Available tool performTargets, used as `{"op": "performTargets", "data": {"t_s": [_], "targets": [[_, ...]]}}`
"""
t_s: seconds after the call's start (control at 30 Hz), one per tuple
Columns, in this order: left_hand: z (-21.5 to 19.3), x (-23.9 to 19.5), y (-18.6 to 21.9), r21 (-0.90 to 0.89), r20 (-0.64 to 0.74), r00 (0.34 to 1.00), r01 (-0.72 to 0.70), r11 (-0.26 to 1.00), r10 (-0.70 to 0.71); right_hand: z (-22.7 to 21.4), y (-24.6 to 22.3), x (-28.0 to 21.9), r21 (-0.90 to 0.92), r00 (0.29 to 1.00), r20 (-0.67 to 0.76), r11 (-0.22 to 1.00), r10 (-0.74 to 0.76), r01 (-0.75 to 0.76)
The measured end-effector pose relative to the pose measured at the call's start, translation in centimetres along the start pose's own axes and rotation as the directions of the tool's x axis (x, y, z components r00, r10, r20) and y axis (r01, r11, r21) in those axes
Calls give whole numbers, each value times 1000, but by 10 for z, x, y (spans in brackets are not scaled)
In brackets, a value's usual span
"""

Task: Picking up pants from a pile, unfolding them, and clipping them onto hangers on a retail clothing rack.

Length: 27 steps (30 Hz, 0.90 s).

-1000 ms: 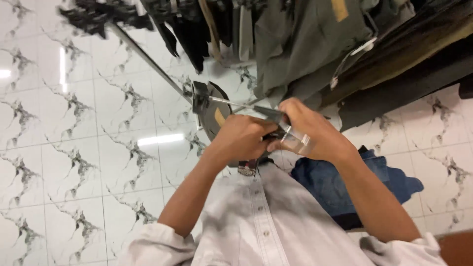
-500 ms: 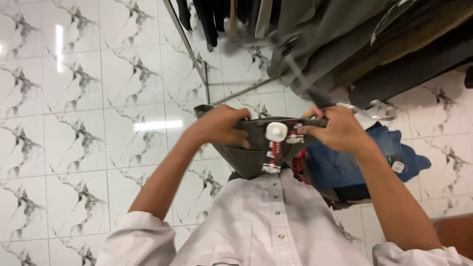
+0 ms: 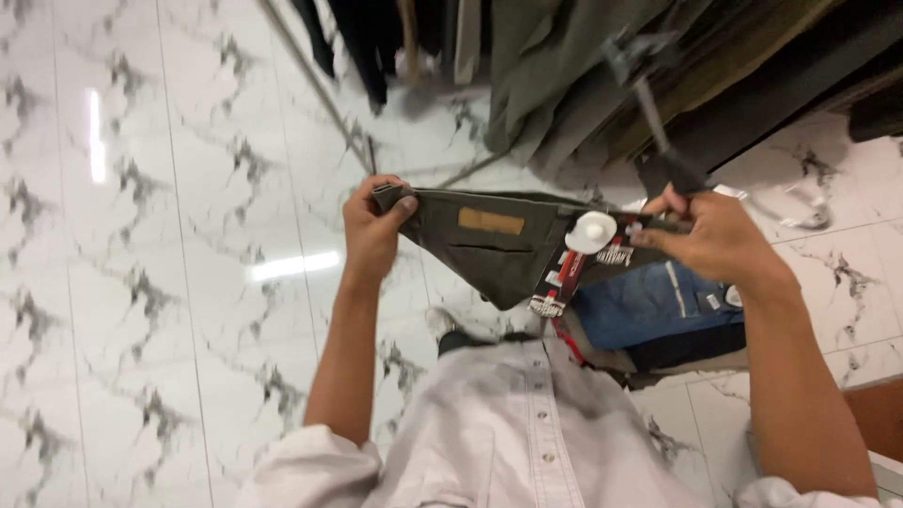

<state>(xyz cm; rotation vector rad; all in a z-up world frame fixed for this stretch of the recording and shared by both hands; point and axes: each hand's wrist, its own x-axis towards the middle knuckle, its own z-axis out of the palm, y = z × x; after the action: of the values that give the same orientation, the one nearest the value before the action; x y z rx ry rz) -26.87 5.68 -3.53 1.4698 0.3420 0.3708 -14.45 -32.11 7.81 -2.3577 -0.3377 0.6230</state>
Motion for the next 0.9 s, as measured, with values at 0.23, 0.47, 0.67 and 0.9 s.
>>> {"op": "performTargets", "data": {"t_s": [0.23, 0.47, 0.67, 0.9], "targets": [[76, 14, 35, -95, 146, 972, -173, 980, 185, -34, 41, -12, -169, 972, 86, 965, 218, -202], [133, 19, 91, 96, 325, 899, -340, 935, 294, -51, 77, -7, -99, 977, 211, 995, 0, 21], [153, 21, 94, 111, 553, 703, -594, 796, 448, -59, 71, 1, -212, 926, 373, 968, -49, 137], [160, 22, 76, -129, 562, 690, -472, 872, 456, -68, 34, 1, -73, 900, 424, 987, -100, 144]]}}
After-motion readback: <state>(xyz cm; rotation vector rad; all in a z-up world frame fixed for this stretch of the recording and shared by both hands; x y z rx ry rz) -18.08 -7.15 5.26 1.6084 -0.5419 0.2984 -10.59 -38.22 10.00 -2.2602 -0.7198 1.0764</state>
